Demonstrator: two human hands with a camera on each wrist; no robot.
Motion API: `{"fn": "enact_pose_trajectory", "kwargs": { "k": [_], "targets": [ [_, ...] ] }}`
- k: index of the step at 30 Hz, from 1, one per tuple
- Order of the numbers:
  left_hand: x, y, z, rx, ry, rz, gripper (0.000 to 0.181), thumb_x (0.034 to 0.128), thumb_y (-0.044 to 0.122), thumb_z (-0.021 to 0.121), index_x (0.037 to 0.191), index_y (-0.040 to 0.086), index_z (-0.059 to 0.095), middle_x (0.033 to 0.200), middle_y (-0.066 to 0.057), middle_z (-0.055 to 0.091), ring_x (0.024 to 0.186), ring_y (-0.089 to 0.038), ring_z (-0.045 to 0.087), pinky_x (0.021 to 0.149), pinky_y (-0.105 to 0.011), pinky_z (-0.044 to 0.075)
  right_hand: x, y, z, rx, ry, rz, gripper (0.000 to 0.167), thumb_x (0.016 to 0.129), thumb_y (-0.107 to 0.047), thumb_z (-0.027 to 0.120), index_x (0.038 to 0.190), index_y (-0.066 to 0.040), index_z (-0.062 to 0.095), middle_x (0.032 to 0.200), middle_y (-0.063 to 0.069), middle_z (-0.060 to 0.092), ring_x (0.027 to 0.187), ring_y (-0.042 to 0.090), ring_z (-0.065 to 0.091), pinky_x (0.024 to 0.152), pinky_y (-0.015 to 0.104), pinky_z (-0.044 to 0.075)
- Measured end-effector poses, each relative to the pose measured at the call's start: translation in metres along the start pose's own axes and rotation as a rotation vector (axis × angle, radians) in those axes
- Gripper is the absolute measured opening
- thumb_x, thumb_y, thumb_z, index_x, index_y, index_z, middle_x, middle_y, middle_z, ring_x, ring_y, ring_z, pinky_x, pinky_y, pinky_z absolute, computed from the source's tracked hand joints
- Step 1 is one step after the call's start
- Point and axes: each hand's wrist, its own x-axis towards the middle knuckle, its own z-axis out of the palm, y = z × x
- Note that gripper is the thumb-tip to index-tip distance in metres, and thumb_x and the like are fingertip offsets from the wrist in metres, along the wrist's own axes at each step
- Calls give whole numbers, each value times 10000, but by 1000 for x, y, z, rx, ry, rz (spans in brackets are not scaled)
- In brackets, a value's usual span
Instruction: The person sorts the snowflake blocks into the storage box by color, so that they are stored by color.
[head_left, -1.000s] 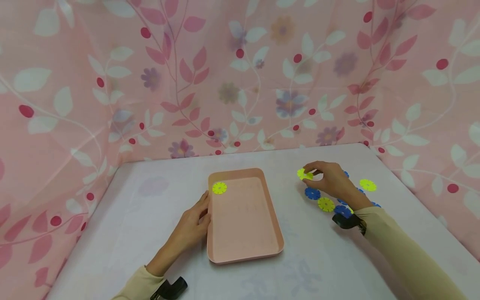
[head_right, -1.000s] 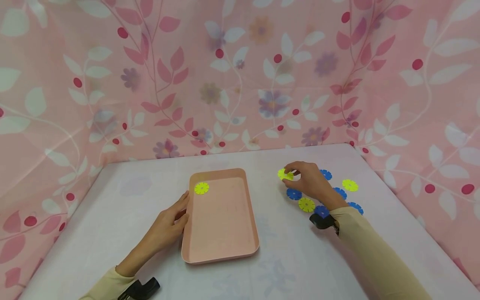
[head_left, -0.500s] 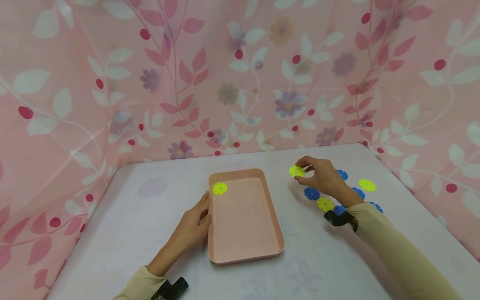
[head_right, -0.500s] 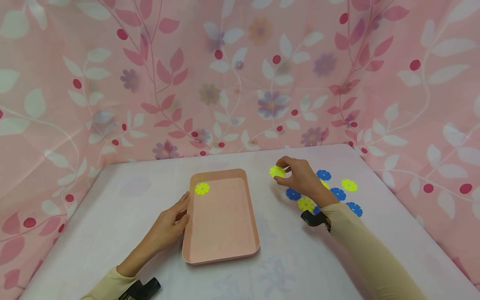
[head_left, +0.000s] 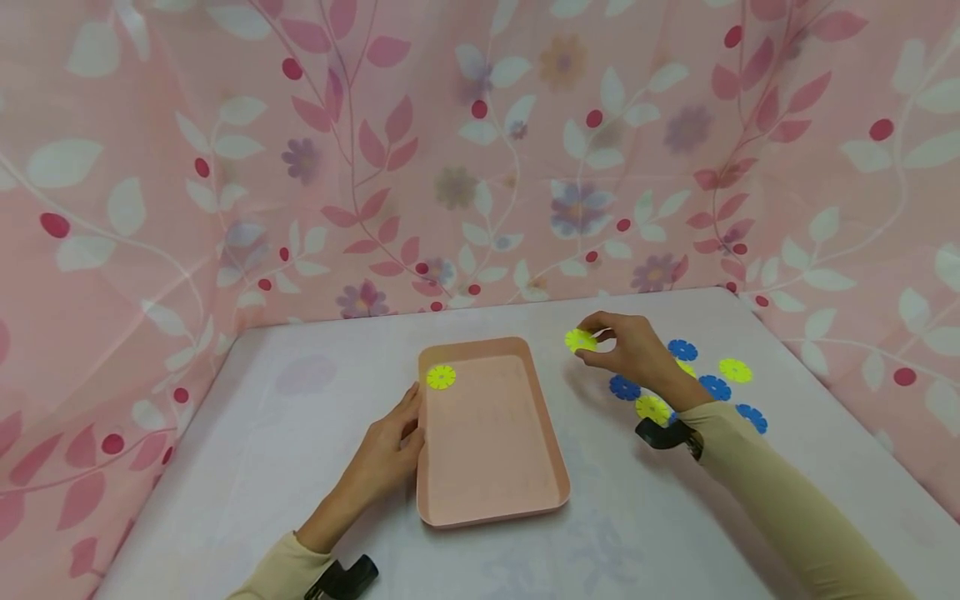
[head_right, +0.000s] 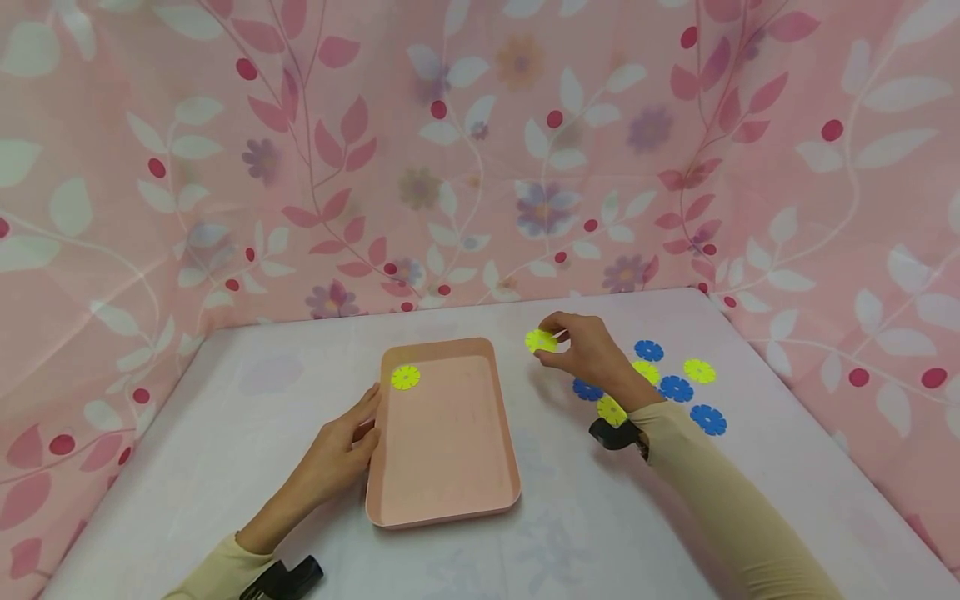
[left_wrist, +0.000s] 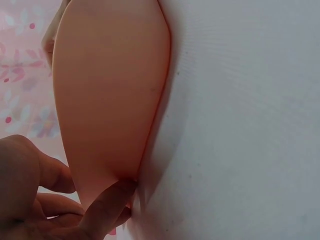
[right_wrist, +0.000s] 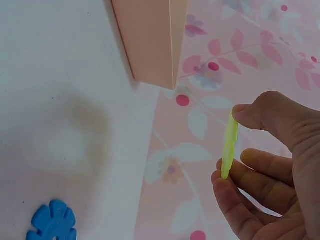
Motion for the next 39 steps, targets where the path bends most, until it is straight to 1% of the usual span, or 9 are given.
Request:
{"fn": "enact_pose_trajectory", "kwargs": {
  "k": [7, 13, 17, 22, 28, 32, 39],
  "targets": [
    [0, 2, 1, -4, 12, 4, 579, 978, -73, 574, 1536, -67, 419, 1624, -246, 313, 1473, -346, 345, 1051, -432, 471, 6, -5, 5, 12, -13, -25, 370, 841, -90, 883, 1168, -6, 731, 1133, 121, 732, 1001, 318, 712, 896, 492, 594],
    [0, 2, 0, 0, 19, 6, 573, 978, -69, 577, 1531, -65, 429, 1623, -244, 317, 1472, -342, 346, 1052, -432, 467, 14, -13, 9, 11, -16, -48, 360, 849, -104, 878, 1163, -4, 733, 1125, 116, 736, 992, 312, 715, 892, 483, 596],
    [1, 1, 0, 0, 8, -12, 574, 987, -57, 580, 1538, -53, 419, 1629, -225, 309, 1477, -312, 335, 1059, -422, 461, 18, -20, 12, 16, -19, -61, 360, 843, -103, 883, 1157, -5, 737, 1113, 108, 741, 984, 306, 719, 887, 469, 600],
    [1, 0, 1, -17, 9, 0, 578, 983, -72, 567, 1538, -70, 408, 1631, -242, 296, 1479, -331, 330, 1058, -427, 462, 23, -27, 15, 13, -18, -63, 374, 836, -105, 888, 1161, -1, 736, 1114, 111, 744, 991, 311, 718, 891, 461, 600],
    [3, 3, 3, -40, -4, -7, 596, 989, -70, 562, 1560, -4, 400, 1641, -225, 284, 1488, -302, 315, 1057, -399, 464, 28, -33, 18, 32, -24, -89, 365, 841, -88, 882, 1154, 21, 729, 1105, 128, 741, 987, 329, 713, 913, 500, 585],
    [4, 5, 3, -55, -13, -15, 608, 991, -66, 560, 1569, 22, 394, 1648, -216, 279, 1491, -290, 313, 1052, -396, 470, 34, -37, 22, 44, -22, -114, 344, 843, -83, 880, 1137, 14, 730, 1094, 118, 740, 976, 326, 712, 917, 490, 584],
    [2, 4, 3, -43, -23, -32, 605, 1002, -47, 568, 1573, -5, 370, 1652, -214, 269, 1487, -299, 318, 1060, -408, 460, 41, -44, 32, 89, -35, -153, 340, 830, -91, 894, 1113, 7, 733, 1079, 97, 741, 962, 310, 717, 904, 453, 592]
  ]
}}
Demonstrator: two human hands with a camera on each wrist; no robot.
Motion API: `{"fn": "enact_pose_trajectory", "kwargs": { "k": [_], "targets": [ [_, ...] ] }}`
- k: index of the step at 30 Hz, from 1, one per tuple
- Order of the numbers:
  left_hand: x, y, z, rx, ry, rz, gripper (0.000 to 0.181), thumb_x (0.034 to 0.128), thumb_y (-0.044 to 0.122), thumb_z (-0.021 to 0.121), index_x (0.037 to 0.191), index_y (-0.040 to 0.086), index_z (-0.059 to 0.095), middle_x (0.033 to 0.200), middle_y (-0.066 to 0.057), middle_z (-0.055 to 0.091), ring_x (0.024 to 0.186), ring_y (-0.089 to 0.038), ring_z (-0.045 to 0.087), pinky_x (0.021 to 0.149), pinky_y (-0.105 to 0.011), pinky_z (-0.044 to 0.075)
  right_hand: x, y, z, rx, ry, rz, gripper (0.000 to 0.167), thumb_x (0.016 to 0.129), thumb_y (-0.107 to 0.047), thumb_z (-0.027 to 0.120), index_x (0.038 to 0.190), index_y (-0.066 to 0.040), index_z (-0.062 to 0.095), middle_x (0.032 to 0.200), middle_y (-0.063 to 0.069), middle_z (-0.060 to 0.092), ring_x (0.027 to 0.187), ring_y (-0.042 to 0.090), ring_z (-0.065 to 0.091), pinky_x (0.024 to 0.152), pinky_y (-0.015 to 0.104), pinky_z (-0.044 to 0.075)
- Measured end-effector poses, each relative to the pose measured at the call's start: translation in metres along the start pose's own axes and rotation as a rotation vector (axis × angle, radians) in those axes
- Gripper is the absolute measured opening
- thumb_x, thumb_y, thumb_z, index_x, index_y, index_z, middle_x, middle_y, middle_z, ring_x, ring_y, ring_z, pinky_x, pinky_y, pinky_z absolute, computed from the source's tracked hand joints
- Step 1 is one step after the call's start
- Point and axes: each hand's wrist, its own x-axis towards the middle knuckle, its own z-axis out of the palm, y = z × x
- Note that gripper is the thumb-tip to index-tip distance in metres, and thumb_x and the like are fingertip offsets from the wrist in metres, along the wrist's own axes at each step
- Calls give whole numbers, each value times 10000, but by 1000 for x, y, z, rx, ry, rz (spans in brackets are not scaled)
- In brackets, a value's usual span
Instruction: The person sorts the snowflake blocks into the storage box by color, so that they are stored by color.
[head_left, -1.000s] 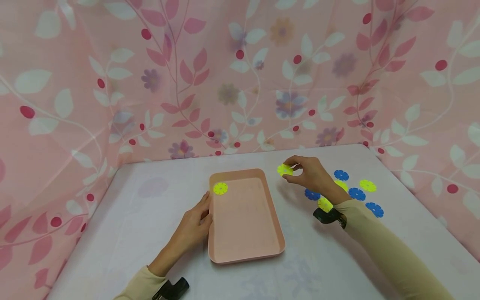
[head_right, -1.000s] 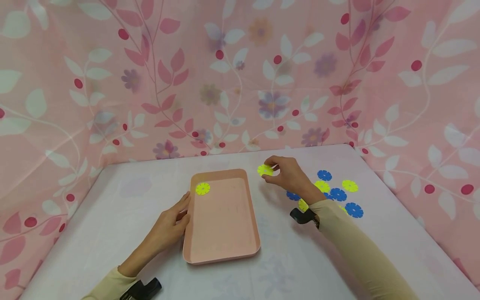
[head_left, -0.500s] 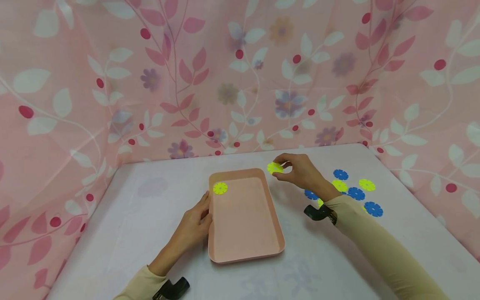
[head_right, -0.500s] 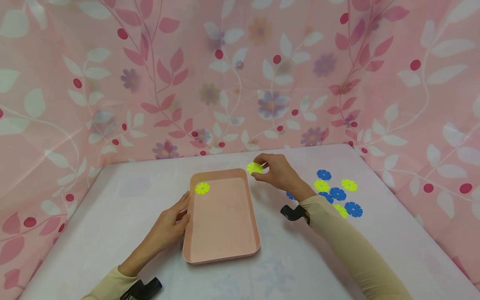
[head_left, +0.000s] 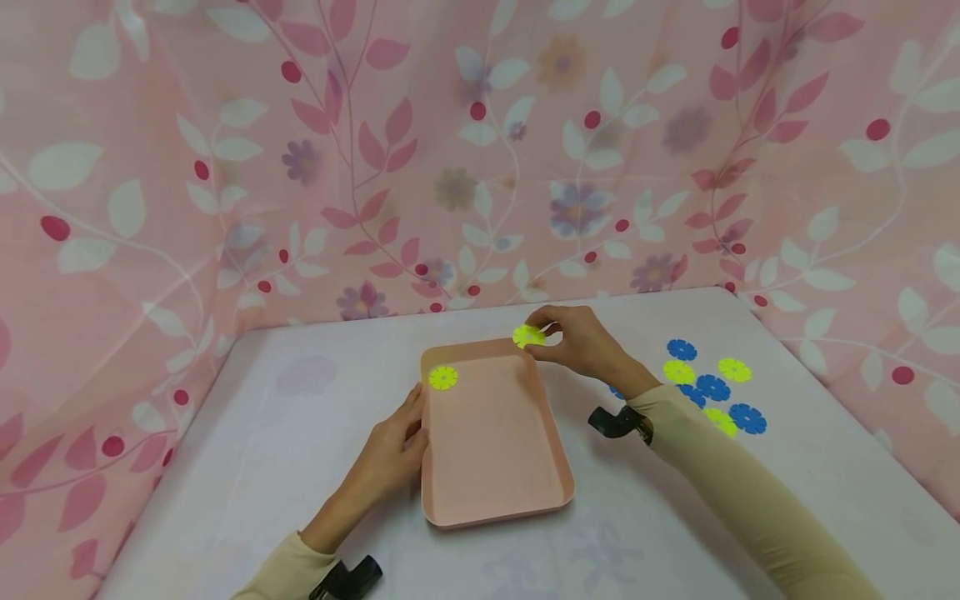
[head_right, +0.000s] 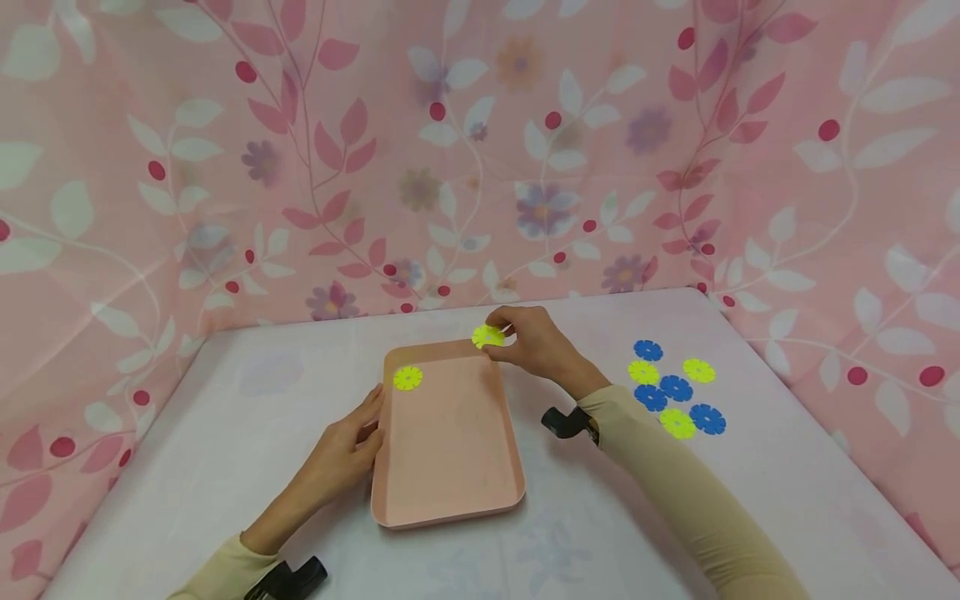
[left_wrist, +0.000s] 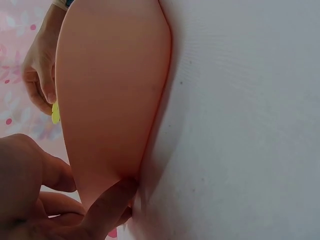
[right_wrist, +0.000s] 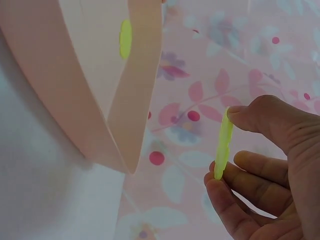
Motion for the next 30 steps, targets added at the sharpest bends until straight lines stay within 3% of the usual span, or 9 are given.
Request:
{"fn": "enact_pose_trajectory", "kwargs": {
  "k": [8, 16, 21, 30],
  "targets": [
    [-2, 0, 0, 19, -26, -24, 605, 1022, -15, 568, 1582, -31, 339, 1665, -192, 246, 1488, -292, 317, 1090, -430, 425, 9, -2, 14, 8, -22, -7, 320, 835, -97, 890, 1098, -7, 732, 1053, 71, 737, 957, 282, 720, 896, 417, 597],
    [-2, 1, 0, 39, -5, 23, 591, 1017, -34, 568, 1568, -55, 355, 1652, -214, 261, 1482, -329, 324, 1106, -470, 394, 17, -9, 29, 55, -27, -8, 290, 830, -59, 880, 1070, 14, 735, 1023, 93, 731, 934, 296, 712, 875, 417, 603],
    [-2, 0, 0, 62, 7, 32, 589, 1012, -36, 584, 1561, -56, 372, 1642, -218, 282, 1483, -331, 322, 1121, -473, 375, 20, -13, 38, 66, -53, 43, 273, 839, -90, 871, 1059, -3, 735, 1023, 104, 732, 927, 304, 707, 860, 427, 609],
    [-2, 0, 0, 56, 3, 35, 586, 1013, -35, 584, 1559, -60, 372, 1641, -222, 283, 1483, -330, 323, 1128, -484, 364, 23, -15, 51, 61, -61, 38, 290, 851, -106, 870, 1066, 16, 719, 1024, 117, 726, 948, 299, 689, 887, 454, 598]
  ]
}}
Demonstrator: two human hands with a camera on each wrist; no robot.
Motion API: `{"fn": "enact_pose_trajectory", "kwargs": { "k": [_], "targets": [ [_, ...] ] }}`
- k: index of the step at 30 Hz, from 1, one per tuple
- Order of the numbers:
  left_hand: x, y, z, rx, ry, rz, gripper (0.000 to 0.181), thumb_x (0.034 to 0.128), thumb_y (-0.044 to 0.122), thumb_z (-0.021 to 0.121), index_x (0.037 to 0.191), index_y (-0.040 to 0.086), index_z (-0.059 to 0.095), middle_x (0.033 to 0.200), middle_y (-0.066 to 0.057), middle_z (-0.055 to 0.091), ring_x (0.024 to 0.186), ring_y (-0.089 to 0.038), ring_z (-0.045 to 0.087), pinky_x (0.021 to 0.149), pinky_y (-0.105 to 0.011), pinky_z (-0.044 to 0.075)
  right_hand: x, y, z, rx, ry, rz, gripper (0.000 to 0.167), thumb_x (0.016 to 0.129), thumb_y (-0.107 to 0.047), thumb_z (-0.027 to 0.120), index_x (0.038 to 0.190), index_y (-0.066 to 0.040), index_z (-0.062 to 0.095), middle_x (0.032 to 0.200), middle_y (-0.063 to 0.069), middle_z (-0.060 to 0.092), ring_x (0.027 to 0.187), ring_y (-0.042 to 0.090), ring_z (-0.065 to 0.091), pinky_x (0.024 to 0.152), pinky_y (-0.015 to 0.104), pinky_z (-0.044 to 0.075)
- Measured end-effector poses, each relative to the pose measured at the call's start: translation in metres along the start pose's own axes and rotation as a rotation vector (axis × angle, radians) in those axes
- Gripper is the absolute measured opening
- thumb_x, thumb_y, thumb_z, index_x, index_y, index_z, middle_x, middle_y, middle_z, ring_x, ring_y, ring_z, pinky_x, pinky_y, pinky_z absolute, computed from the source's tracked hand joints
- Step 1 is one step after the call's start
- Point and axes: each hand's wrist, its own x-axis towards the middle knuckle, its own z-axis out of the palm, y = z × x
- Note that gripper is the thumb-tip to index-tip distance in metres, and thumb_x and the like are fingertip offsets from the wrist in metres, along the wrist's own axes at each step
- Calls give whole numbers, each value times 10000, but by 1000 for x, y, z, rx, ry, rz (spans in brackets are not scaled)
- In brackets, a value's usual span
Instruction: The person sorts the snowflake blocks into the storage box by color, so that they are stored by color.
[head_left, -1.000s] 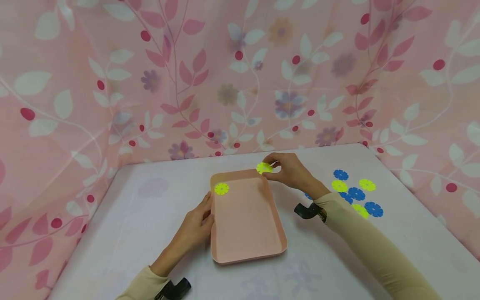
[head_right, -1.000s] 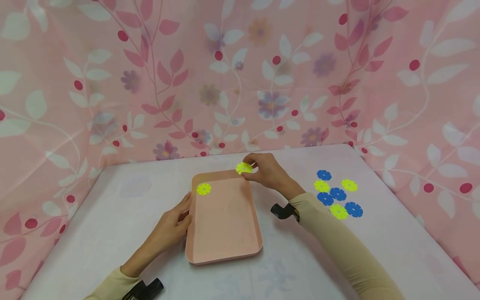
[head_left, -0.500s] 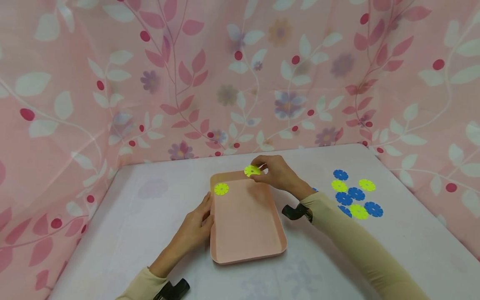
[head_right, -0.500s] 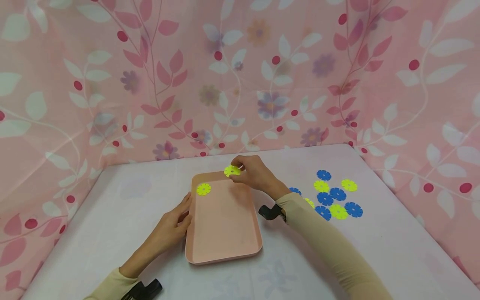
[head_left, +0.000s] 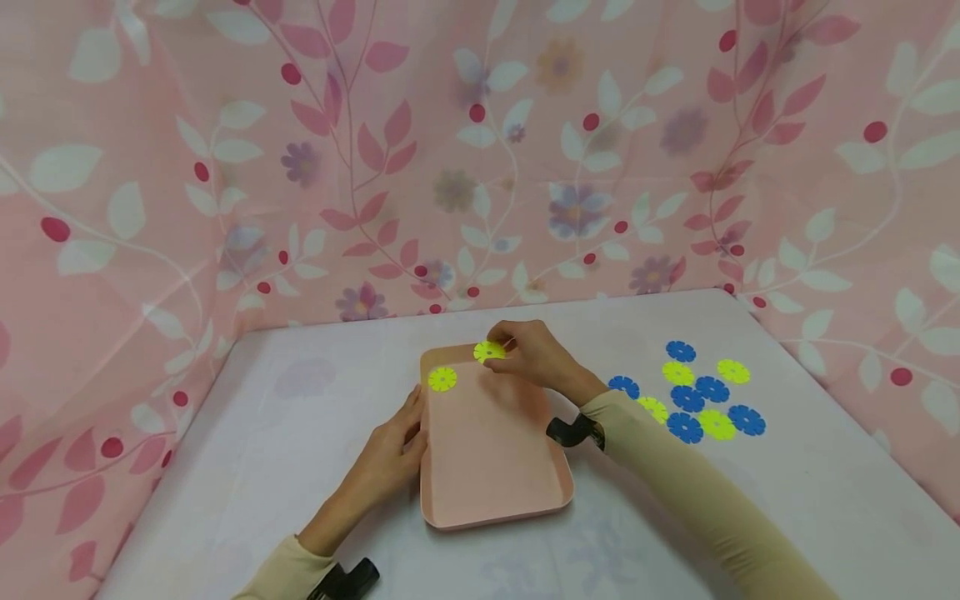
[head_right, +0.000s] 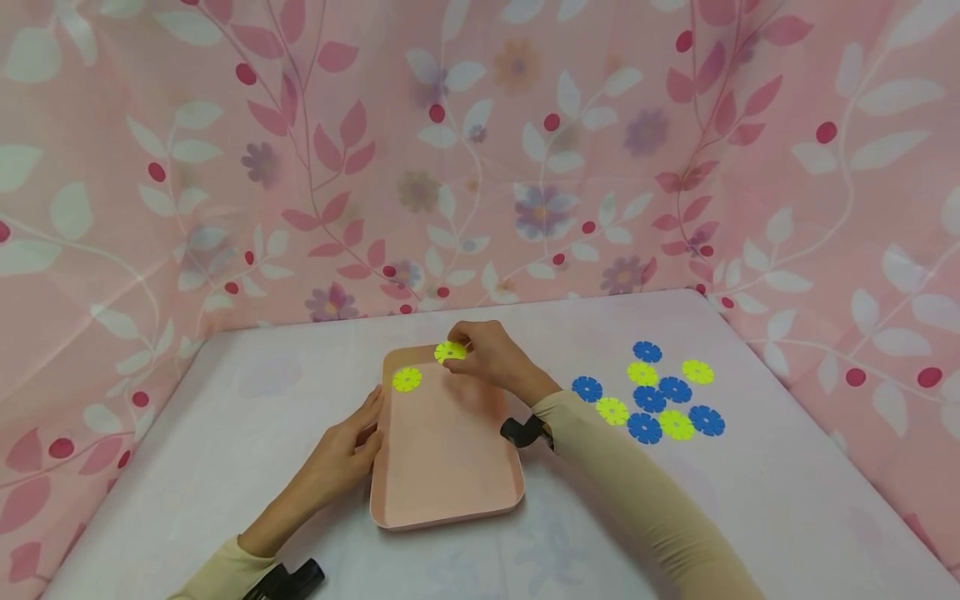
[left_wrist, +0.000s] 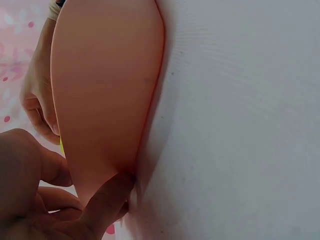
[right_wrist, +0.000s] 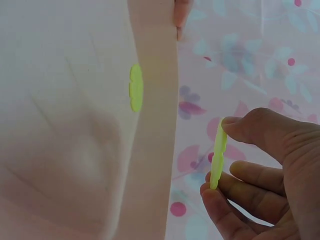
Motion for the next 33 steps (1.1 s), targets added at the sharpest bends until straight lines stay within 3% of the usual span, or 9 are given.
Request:
{"fn": "enact_pose_trajectory", "kwargs": {
  "k": [7, 22, 27, 33],
  "targets": [
    [1, 0, 0, 5, -6, -7, 587, 1014, -29, 582, 1559, -62, 367, 1642, -225, 281, 1481, -331, 327, 1124, -477, 374, 4, 3, 8, 1, -15, -21, 287, 855, -109, 863, 1068, 18, 718, 1009, 112, 731, 953, 279, 692, 883, 408, 599],
    [0, -3, -1, 11, -14, -11, 595, 1012, -13, 593, 1563, -48, 372, 1646, -208, 279, 1482, -308, 328, 1127, -465, 374, 12, 10, 28, -13, -98, 103, 319, 866, -146, 867, 1119, -12, 727, 1037, 86, 729, 961, 269, 689, 874, 335, 584],
    [-1, -4, 0, -1, 1, 24, 592, 998, -41, 589, 1546, -91, 372, 1633, -248, 286, 1475, -346, 339, 1112, -495, 393, 13, 13, 37, -43, -114, 95, 338, 873, -155, 869, 1136, -4, 720, 1046, 94, 733, 972, 270, 696, 882, 339, 588],
    [-1, -4, -1, -8, -1, 16, 584, 1000, -39, 588, 1545, -79, 382, 1639, -230, 284, 1481, -314, 329, 1124, -473, 382, 13, 16, 42, -68, -109, 101, 349, 875, -162, 867, 1143, -1, 712, 1037, 91, 724, 945, 257, 675, 857, 325, 584]
  ]
}}
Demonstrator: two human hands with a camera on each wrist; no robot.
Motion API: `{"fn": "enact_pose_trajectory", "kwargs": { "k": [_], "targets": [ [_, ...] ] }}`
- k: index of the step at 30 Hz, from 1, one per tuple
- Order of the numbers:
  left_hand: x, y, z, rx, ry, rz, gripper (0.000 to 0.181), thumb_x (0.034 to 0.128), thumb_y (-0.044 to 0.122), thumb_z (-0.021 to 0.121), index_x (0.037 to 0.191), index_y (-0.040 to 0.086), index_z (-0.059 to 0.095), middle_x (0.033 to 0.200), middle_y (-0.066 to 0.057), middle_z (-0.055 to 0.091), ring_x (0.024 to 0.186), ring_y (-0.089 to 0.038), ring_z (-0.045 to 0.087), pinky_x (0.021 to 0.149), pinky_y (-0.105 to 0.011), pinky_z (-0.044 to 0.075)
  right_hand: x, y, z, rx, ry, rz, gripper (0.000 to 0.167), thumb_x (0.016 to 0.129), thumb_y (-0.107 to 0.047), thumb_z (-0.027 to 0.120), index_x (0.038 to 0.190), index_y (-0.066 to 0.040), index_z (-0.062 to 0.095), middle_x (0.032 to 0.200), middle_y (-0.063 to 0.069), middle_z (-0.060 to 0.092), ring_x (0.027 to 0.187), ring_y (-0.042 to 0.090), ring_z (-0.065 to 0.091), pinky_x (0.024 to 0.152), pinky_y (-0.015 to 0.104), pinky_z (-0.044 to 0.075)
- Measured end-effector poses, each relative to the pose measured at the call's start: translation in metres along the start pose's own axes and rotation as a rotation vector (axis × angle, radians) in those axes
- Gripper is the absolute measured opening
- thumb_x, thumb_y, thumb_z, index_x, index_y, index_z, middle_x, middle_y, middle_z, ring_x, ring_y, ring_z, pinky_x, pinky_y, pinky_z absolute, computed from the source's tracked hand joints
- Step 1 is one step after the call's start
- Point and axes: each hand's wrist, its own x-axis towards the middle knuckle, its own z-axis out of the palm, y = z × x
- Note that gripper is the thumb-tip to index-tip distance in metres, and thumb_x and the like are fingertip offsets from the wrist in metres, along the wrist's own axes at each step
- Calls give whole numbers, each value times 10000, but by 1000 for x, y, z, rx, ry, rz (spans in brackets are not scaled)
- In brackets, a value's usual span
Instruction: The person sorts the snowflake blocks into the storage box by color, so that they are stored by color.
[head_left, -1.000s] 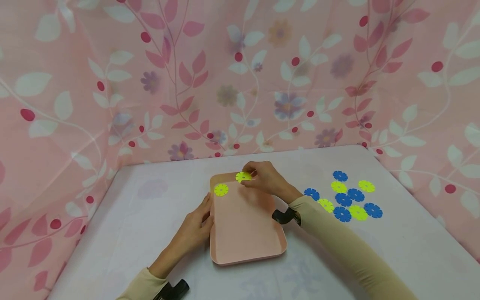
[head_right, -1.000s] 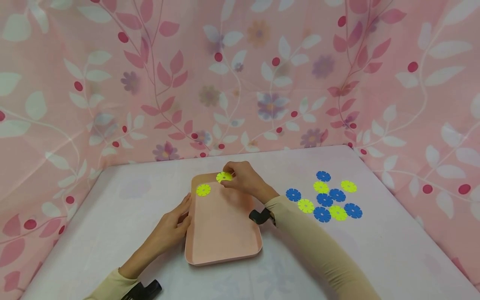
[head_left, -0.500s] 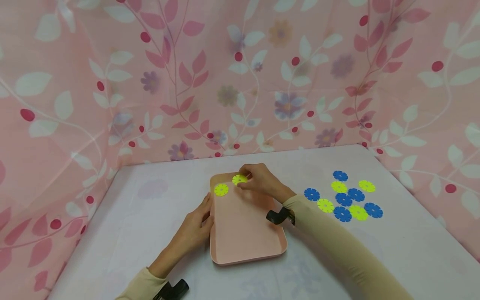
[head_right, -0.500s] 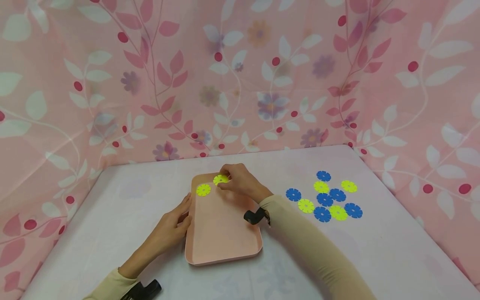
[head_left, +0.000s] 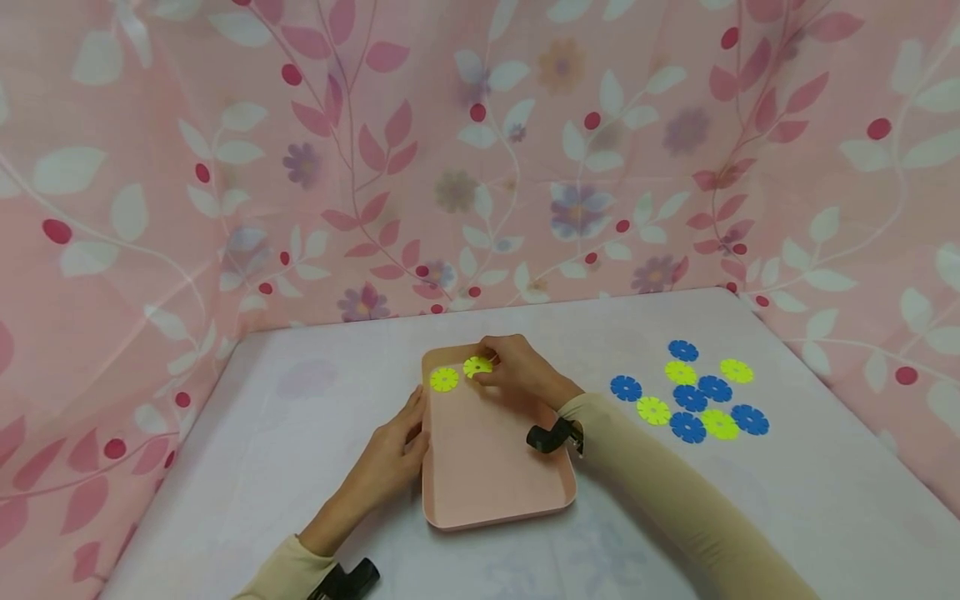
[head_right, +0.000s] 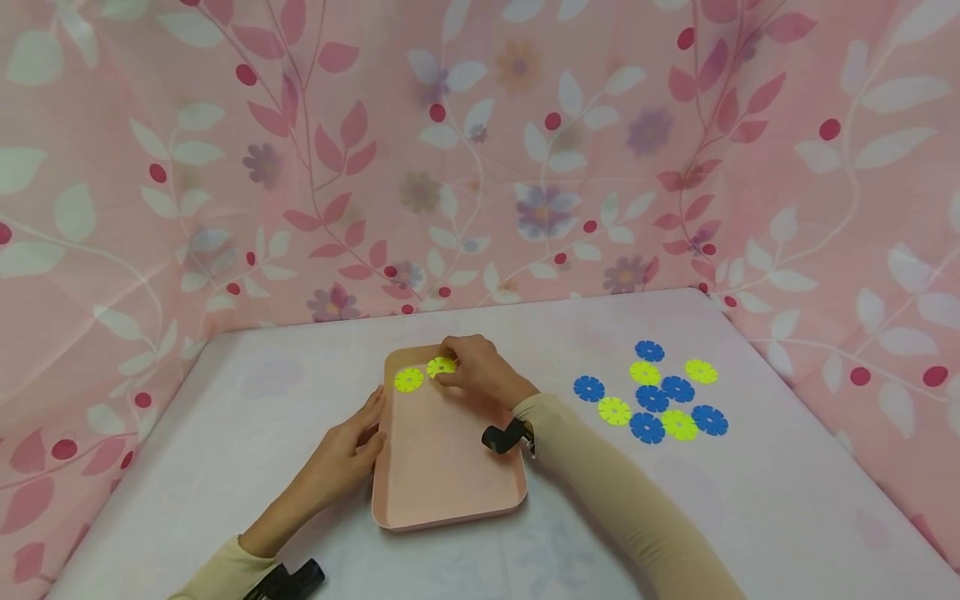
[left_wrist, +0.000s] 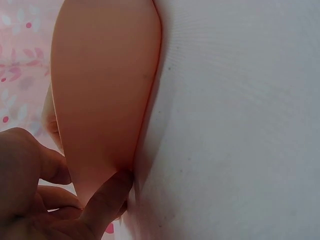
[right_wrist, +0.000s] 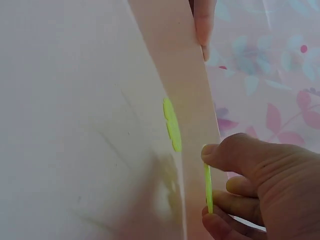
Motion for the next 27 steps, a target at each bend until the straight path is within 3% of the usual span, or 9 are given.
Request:
{"fn": "enact_pose_trajectory", "kwargs": {
  "k": [10, 14, 19, 27],
  "targets": [
    [0, 2, -1, -19, 0, 14, 584, 1002, -61, 578, 1547, -87, 371, 1641, -233, 276, 1485, -331, 318, 1121, -485, 382, 0, 6, 7, -49, -2, 11, 346, 877, -182, 869, 1141, -27, 709, 965, 40, 692, 863, 194, 617, 790, 282, 555],
    [0, 2, 0, -15, 0, 14, 582, 1004, -58, 579, 1545, -92, 368, 1641, -236, 274, 1484, -333, 319, 1124, -484, 377, 2, 5, 12, -129, 4, -2, 350, 880, -227, 866, 1141, -45, 720, 912, 4, 679, 812, 166, 591, 753, 269, 533],
    [0, 1, 0, 8, 8, 16, 579, 1006, -47, 585, 1545, -88, 379, 1639, -229, 284, 1479, -333, 331, 1127, -492, 373, 4, 5, 12, -220, -11, -31, 299, 880, -262, 861, 1074, -84, 720, 835, -29, 655, 756, 147, 566, 766, 326, 484],
    [-1, 2, 1, 10, 4, 3, 581, 1010, -37, 582, 1549, -88, 369, 1643, -221, 278, 1477, -323, 333, 1126, -486, 369, 2, 5, 11, -264, -1, -73, 287, 858, -285, 885, 990, -102, 708, 781, -31, 617, 735, 144, 543, 770, 373, 444]
  ]
}}
